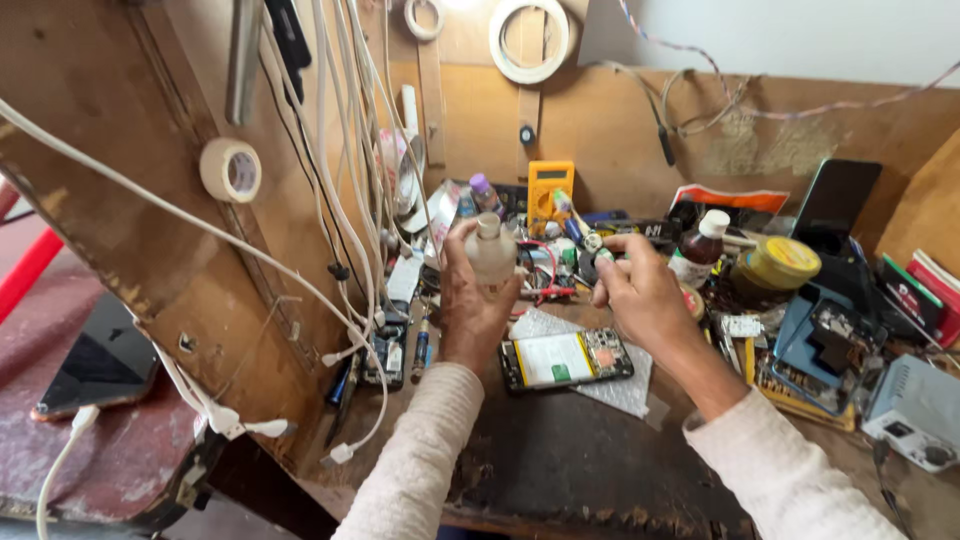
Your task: The person disassembles a mobile phone by hand and with a small tool, then uses a brush and liquid from a bottle to clean the internal circuit board and components.
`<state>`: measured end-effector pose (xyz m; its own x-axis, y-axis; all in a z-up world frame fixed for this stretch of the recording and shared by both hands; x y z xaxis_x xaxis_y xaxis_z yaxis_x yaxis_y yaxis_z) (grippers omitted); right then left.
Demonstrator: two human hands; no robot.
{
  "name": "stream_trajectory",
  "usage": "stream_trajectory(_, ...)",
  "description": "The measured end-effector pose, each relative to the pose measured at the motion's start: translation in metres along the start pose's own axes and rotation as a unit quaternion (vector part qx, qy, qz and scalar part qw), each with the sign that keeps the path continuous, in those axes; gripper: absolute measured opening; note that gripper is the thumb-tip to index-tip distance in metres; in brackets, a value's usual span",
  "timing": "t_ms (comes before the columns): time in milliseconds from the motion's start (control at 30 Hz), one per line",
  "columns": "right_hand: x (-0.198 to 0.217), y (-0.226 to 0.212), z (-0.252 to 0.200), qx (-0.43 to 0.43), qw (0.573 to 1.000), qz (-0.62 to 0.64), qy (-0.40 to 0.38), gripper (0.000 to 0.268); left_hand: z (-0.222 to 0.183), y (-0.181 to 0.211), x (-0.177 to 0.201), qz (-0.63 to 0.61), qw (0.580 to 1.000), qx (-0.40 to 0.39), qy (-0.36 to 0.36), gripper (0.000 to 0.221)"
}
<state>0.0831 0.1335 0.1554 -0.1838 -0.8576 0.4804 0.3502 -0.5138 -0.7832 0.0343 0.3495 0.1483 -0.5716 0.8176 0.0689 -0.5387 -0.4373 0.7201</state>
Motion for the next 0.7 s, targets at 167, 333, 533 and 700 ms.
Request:
stream_trajectory(167,0.053,-0.056,-0.007,0.112,0.992,-0.013,0.061,0.017,-0.005,-0.009,-0.018,0.013,0.991,0.113,-0.067,0.084)
stream_trajectory(333,0.087,-0.096,-0.015,0.159,0.986,-0.031,0.043,0.017,-0.004,0.010,-0.023,0.011,0.997,0.016,-0.069,0.078)
stream_trajectory(533,0.092,-0.118,-0.018,0.205,0.971,-0.113,0.049,0.020,0.000,0.015,-0.030,0.002,0.995,0.009,-0.095,0.079)
stream_trajectory(700,0.086,-0.128,-0.018,0.235,0.961,-0.135,0.047,0.019,0.007,0.025,-0.025,0.033,0.994,-0.075,-0.078,0.084)
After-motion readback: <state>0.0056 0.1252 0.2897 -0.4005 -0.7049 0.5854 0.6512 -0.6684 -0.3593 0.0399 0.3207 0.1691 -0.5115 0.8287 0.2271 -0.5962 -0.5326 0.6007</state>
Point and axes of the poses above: each hand's wrist, its own z-axis towards the middle knuckle, its own x-axis out of the back of the hand, y = z × x, the point moved 9 cm from there along z, towards the middle knuckle, and after that the axes turned 6 degrees about y, right-handed, at the moved point
